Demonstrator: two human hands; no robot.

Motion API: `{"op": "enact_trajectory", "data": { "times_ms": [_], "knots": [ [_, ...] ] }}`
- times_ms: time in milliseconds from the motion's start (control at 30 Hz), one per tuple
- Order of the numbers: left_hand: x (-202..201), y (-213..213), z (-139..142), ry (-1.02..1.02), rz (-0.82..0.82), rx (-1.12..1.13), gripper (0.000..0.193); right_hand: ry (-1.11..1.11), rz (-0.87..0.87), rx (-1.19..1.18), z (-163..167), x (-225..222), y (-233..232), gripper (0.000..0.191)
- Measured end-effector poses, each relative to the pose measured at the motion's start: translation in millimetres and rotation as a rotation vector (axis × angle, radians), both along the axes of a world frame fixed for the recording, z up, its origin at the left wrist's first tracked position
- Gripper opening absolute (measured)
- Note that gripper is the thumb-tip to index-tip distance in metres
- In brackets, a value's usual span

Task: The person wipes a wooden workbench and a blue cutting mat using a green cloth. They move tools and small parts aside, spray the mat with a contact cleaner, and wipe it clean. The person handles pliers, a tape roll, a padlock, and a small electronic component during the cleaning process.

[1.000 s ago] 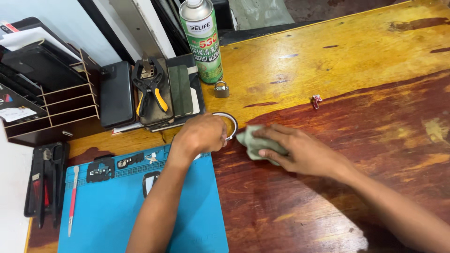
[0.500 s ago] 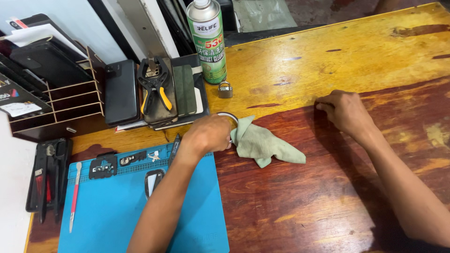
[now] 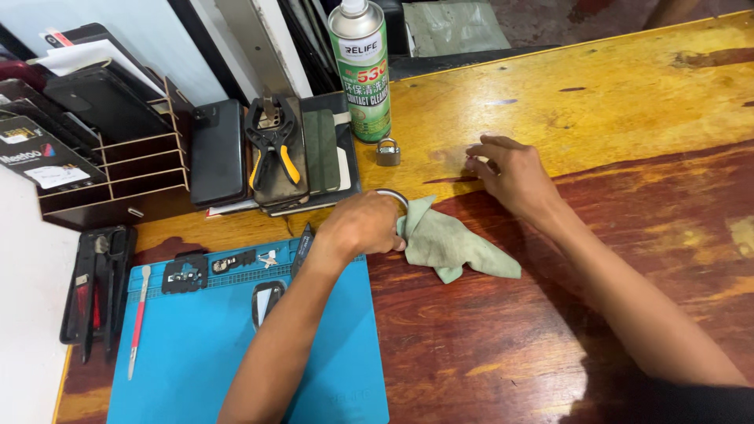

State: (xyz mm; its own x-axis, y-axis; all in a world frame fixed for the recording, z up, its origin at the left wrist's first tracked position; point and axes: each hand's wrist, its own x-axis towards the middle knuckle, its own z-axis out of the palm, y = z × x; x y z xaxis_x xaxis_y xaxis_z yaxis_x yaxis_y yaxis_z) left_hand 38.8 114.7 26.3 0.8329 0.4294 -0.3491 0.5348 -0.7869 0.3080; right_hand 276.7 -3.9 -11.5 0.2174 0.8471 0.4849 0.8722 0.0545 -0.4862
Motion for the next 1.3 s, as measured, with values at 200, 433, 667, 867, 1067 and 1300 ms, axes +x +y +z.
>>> {"op": "enact_trajectory", "data": {
  "times_ms": [200, 433, 667, 867, 1067, 1300],
  "knots": [
    [-5, 6, -4, 0.024, -0.033, -0.022, 0.033, 0.034, -0.041, -0.180, 15, -25, 2, 0.017],
    [-7, 12, -13, -0.056, -0.093, -0.031, 0.025, 0.057, 0.419, -0.405, 21, -32, -14, 0.042],
    [-16, 9, 12, -0.184, -0.071, -0.101, 0.017, 0.029, 0.399, -0.721, 10, -45, -19, 0.062],
    [-24, 8, 27, -0.451, -0.039, -0.040, 0.013, 0.201, 0.161, -0.636, 20, -13, -14, 0.047],
    [-26, 14, 30, -0.532, -0.059, 0.033, 0.016, 0.126, 0.094, -0.545, 33, -3, -16, 0.060],
    [-33, 25, 24, -0.487, -0.044, 0.003, 0.020, 0.084, 0.075, -0.742, 50, -17, -18, 0.065]
  ]
}}
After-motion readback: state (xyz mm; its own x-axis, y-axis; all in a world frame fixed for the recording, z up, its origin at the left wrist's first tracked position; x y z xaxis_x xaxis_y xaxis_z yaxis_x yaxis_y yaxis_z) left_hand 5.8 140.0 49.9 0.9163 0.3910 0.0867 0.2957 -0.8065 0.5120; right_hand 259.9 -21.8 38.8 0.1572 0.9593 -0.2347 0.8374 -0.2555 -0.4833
